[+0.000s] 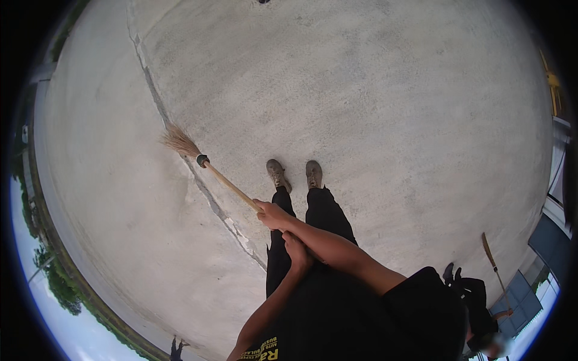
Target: The person sweeps a concrete outdoor area using a traditional straw broom. They move systematically across the surface, sweeping debris toward a drain and along the edges of the pavement.
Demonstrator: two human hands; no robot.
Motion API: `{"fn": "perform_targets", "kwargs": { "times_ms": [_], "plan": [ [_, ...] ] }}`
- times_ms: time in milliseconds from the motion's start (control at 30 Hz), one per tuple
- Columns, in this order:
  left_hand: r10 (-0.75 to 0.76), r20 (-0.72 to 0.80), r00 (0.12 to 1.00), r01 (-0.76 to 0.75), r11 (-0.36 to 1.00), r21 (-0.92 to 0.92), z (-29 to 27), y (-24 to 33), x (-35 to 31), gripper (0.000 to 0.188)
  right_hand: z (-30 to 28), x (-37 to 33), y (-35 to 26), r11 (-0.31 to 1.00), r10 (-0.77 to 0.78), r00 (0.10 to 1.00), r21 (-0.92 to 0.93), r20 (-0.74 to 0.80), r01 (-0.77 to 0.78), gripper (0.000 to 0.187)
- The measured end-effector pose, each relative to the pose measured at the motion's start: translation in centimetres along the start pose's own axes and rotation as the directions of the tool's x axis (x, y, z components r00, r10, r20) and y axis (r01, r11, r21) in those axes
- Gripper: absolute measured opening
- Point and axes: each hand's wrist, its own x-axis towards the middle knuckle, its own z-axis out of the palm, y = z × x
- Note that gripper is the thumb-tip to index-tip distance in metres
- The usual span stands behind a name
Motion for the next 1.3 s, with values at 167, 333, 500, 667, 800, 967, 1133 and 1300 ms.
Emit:
{"fn": "perform_targets", "kwargs": {
  "times_ms": [167, 333, 500, 667, 800, 967, 1133, 1300],
  "plan": [
    [-0.248, 0.530, 0.811, 0.135, 0.960, 0.243, 6.9, -0.6, 0.2, 0.041, -13.6, -5.8, 1.3, 0.960, 0.108, 0.782, 0.268, -0.614, 0.077, 0.068],
    [-0.413, 0.669, 0.618, -0.080, 0.814, 0.576, 17.7, 4.6, 5.5, 0.040, -25.8, -6.8, 1.0, 0.807, 0.264, 0.383, 0.420, -0.885, 0.415, 0.067],
    [-0.398, 0.644, 0.653, 0.020, 0.859, 0.511, 14.2, 8.9, 8.4, 0.037, -23.0, -0.2, 0.6, 0.814, 0.300, 0.505, 0.493, -0.809, 0.307, 0.058],
    [-0.341, 0.372, 0.863, 0.323, 0.940, 0.111, -7.8, 13.4, 7.8, 0.035, 2.9, 11.6, 0.0, 0.956, 0.232, 0.818, -0.035, -0.526, -0.293, 0.076],
    [0.004, 0.395, 0.919, 0.153, 0.919, -0.363, -15.6, 16.5, 10.6, 0.039, 16.0, 19.7, -4.7, 0.871, 0.256, 0.957, -0.398, -0.136, -0.289, 0.083],
    [0.225, 0.108, 0.968, -0.125, 0.811, -0.571, -10.9, 18.4, 10.5, 0.042, 17.5, 20.4, -12.7, 0.825, 0.186, 0.916, -0.563, 0.355, 0.051, 0.073],
    [0.144, 0.169, 0.975, -0.095, 0.958, -0.269, -2.1, 18.0, 3.2, 0.053, 5.9, 12.7, -16.2, 0.956, -0.024, 0.997, -0.291, 0.074, 0.045, 0.066],
    [-0.071, 0.689, 0.721, 0.023, 0.997, 0.079, 6.0, 19.0, 3.1, 0.049, -10.3, 6.8, -17.5, 0.997, -0.045, 0.797, 0.017, -0.603, 0.069, 0.069]
  ]
}}
